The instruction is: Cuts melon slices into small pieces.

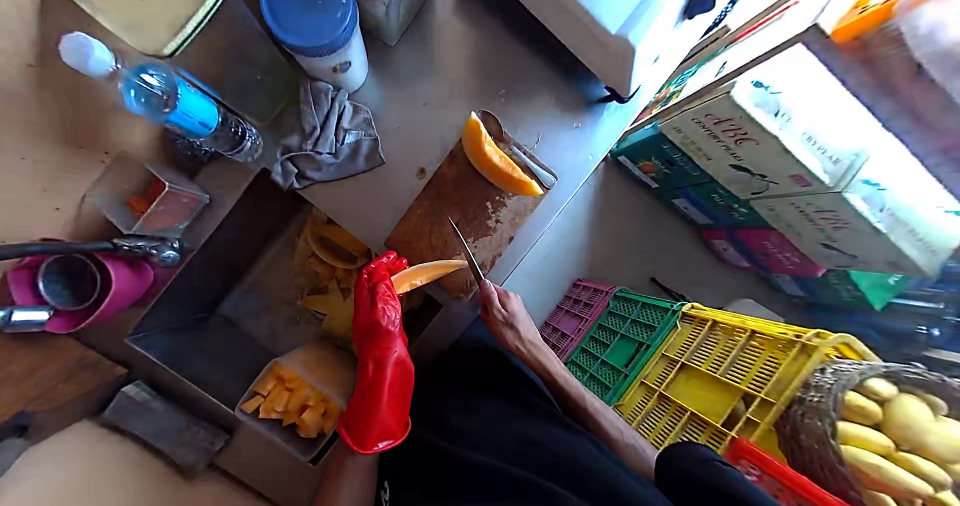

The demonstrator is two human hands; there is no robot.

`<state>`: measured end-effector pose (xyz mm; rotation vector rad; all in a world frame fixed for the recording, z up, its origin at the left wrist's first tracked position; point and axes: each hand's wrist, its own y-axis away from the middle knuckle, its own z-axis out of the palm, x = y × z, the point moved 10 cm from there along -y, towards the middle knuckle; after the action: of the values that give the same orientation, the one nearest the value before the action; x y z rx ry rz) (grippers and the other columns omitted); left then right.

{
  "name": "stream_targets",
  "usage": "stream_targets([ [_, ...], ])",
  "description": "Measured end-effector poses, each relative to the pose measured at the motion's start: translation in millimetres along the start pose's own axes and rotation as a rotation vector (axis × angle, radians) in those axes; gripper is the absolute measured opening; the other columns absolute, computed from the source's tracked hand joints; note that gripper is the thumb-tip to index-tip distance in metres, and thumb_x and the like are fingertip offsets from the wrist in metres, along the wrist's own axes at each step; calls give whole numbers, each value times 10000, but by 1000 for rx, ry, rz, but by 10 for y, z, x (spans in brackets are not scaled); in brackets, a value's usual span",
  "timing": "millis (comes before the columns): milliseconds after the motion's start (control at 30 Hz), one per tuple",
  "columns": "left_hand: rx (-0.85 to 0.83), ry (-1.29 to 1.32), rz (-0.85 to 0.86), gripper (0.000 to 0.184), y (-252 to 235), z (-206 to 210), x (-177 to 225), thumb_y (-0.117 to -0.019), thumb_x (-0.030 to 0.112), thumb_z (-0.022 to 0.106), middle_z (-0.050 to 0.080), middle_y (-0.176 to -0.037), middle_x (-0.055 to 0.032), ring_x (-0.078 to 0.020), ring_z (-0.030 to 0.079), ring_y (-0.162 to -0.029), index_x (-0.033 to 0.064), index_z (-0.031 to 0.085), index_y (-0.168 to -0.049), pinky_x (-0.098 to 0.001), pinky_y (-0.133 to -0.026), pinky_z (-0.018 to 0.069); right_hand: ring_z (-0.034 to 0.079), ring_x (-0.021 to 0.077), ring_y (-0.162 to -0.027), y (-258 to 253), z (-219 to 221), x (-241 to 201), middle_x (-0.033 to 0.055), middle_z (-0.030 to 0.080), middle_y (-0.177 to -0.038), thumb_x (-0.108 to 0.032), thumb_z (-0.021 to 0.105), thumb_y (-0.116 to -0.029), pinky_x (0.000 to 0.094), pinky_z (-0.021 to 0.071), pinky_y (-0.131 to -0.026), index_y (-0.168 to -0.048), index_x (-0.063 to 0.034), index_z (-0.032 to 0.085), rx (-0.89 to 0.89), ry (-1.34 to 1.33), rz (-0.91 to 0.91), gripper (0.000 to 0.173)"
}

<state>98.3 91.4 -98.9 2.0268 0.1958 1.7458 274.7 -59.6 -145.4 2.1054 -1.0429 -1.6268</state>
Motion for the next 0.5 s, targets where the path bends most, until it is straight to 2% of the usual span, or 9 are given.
stream_targets([
  [167, -2, -24, 25, 385, -2, -5, 11, -1103, 259, 356, 699, -1254, -67, -188, 676, -1143, 108, 593, -1365, -408, -988, 556, 526, 125, -566, -30, 45, 7, -11, 502, -643, -395, 226, -1109, 347, 462, -560, -827, -96, 592, -17, 6, 19, 551],
  [300, -2, -77, 29, 383, 0, -1, -20, -1109, 277, 349, 697, -1272, -31, -166, 665, -1169, 151, 594, -1376, -403, -1012, 545, 491, 111, -512, -50, 157, 56, -17, 482, -623, -407, 212, -1114, 314, 448, -501, -837, -91, 571, -100, -87, 61, 553],
  [400, 10, -54, -20, 385, -27, -3, -77, -1109, 277, 343, 697, -1264, -29, -164, 666, -1155, 168, 595, -1379, -400, -996, 545, 470, 109, -480, -73, 253, 68, -18, 477, -604, -404, 191, -1116, 299, 430, -465, -816, -87, 560, -128, -170, 64, 571],
  [500, 56, 96, -123, 367, -49, -16, -192, -1107, 257, 363, 706, -1226, -59, -197, 680, -1110, 162, 596, -1373, -412, -951, 555, 449, 108, -454, -93, 344, 59, -19, 456, -580, -406, 188, -1116, 292, 417, -441, -800, -88, 537, -145, -227, 65, 569],
])
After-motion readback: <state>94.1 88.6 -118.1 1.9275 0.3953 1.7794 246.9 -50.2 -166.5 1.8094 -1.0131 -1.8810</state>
